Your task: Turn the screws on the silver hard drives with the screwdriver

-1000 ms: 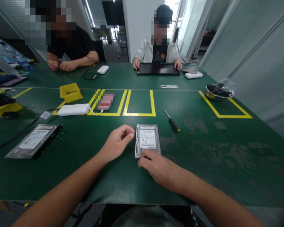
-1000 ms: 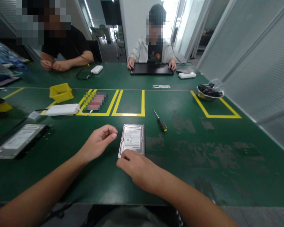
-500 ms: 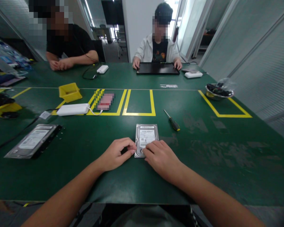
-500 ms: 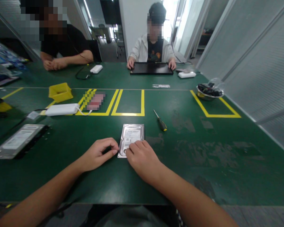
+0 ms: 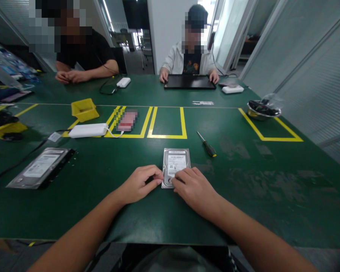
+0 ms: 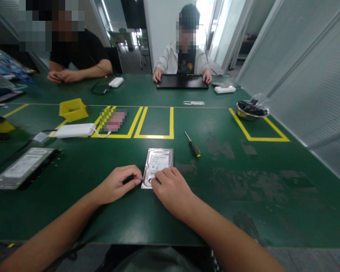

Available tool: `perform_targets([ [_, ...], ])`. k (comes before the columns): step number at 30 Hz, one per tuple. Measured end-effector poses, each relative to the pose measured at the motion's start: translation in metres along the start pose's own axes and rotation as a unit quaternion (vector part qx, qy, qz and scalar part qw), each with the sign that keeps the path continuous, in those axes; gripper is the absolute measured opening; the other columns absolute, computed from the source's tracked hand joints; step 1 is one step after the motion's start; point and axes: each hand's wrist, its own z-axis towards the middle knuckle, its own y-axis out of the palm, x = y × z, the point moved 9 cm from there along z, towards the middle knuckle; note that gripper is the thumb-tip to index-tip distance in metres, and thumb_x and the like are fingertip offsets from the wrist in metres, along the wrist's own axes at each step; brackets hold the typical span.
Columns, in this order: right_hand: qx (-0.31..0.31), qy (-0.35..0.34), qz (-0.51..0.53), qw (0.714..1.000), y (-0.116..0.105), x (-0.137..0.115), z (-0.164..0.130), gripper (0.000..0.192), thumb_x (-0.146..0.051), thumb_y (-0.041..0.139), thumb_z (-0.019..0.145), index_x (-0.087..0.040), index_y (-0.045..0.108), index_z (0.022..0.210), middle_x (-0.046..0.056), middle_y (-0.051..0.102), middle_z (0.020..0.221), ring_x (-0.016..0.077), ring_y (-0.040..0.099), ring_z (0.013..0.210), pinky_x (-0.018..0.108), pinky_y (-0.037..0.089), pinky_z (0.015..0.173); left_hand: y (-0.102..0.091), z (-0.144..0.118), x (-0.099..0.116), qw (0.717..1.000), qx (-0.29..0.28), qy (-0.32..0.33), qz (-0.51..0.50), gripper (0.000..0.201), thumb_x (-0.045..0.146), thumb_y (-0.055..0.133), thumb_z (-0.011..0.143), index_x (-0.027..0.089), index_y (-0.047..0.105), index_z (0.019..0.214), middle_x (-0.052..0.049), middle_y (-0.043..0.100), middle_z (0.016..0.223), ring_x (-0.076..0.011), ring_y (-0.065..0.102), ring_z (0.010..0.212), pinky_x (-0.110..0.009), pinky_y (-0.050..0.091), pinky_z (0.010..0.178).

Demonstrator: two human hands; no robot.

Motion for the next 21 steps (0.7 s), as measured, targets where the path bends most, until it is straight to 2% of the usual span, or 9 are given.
perform_targets([
  [9,0.011,-0.009,0.002,1.000,0.000,-0.001,-0.001,0.008,-0.025,0.059,0.095,-0.021,0.065,0.098,0.003,0.064,0.096,0.0226,0.053,0.090,0.038,0.032,0.077,0.016,-0.004,-0.003,0.996,-0.085,0.005,0.022,0.015,0.021,0.045,0.101,0.018,0.060,0.099,-0.004,0.061,0.096,-0.0157,0.057,0.093,-0.028,0.043,0.085],
  [21,0.004,-0.008,0.005,1.000,0.000,-0.002,0.001,0.008,-0.024,0.059,0.095,-0.021,0.065,0.100,0.004,0.064,0.099,0.0232,0.053,0.092,0.037,0.033,0.077,0.018,-0.008,0.006,0.992,-0.107,0.028,0.062,0.017,0.021,0.044,0.102,0.019,0.061,0.101,-0.004,0.061,0.097,-0.0168,0.055,0.094,-0.029,0.042,0.085],
])
